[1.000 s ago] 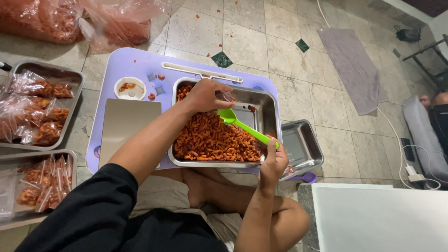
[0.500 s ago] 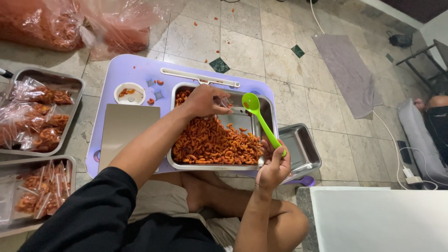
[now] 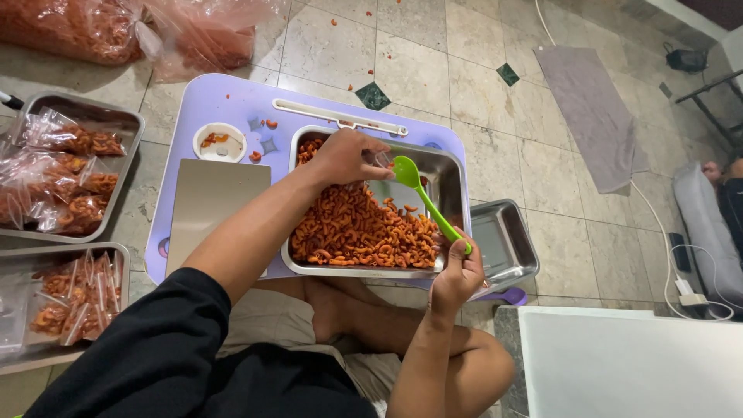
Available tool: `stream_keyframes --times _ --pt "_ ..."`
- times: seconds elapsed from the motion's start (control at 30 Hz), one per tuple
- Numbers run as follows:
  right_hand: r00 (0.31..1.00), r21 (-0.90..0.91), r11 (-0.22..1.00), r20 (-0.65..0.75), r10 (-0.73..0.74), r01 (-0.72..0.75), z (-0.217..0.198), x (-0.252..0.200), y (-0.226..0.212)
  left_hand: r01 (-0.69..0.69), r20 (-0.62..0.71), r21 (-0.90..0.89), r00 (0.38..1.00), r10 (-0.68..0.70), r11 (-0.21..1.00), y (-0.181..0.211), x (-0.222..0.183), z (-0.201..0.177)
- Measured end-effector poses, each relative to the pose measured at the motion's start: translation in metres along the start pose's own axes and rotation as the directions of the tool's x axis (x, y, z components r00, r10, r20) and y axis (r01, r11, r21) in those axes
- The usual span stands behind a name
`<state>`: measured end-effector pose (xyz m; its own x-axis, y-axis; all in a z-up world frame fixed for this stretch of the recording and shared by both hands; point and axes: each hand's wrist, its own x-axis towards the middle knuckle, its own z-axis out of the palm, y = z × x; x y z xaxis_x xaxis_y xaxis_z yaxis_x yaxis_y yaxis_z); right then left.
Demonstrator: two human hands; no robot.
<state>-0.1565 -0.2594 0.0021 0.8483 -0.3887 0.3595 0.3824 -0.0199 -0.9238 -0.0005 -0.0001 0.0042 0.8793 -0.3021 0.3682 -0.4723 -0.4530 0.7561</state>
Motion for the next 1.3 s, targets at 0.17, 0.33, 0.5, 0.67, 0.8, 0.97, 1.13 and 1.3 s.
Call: stream_keyframes --times 0.17,0.33,0.5,0.67,0.8,0.97,1.13,1.3 --pt "0.997 -0.097 0.994 0.053 0.049 -0.044 -0.003 0.004 0.001 -0.008 -0.008 -0.036 1.000 0.008 0.999 0.001 -0.002 -0.002" --pt "0.993 -0.006 0.995 0.047 0.104 -0.104 0.000 0.005 0.000 -0.009 0.001 -0.031 1.000 0.009 0.999 0.003 -0.002 -0.005" --pt "0.986 0.003 0.986 -0.010 0.165 -0.165 0.007 0.004 -0.015 -0.003 0.013 -0.063 1.000 0.004 0.998 0.012 -0.006 -0.011" --pt "0.988 -0.043 0.987 0.001 0.153 -0.153 0.006 0.003 -0.014 -0.019 0.013 -0.061 1.000 0.020 0.998 0.008 -0.003 -0.009" --pt "0.987 -0.048 0.986 0.016 0.159 -0.158 0.001 0.004 -0.006 -0.033 0.004 -0.061 0.999 0.033 0.998 0.007 -0.003 -0.008" --pt "0.987 -0.034 0.987 0.023 0.159 -0.158 0.003 0.005 -0.008 -0.052 0.000 -0.045 0.999 0.052 0.998 0.005 -0.001 -0.009" --pt "0.983 -0.040 0.983 0.050 0.178 -0.176 0.005 0.008 -0.010 -0.053 -0.013 -0.050 0.999 0.052 0.997 0.004 0.000 -0.009" --pt "0.980 0.017 0.980 -0.013 0.198 -0.198 0.004 0.010 -0.005 -0.045 0.008 -0.039 0.999 0.046 0.998 0.006 -0.002 -0.008"
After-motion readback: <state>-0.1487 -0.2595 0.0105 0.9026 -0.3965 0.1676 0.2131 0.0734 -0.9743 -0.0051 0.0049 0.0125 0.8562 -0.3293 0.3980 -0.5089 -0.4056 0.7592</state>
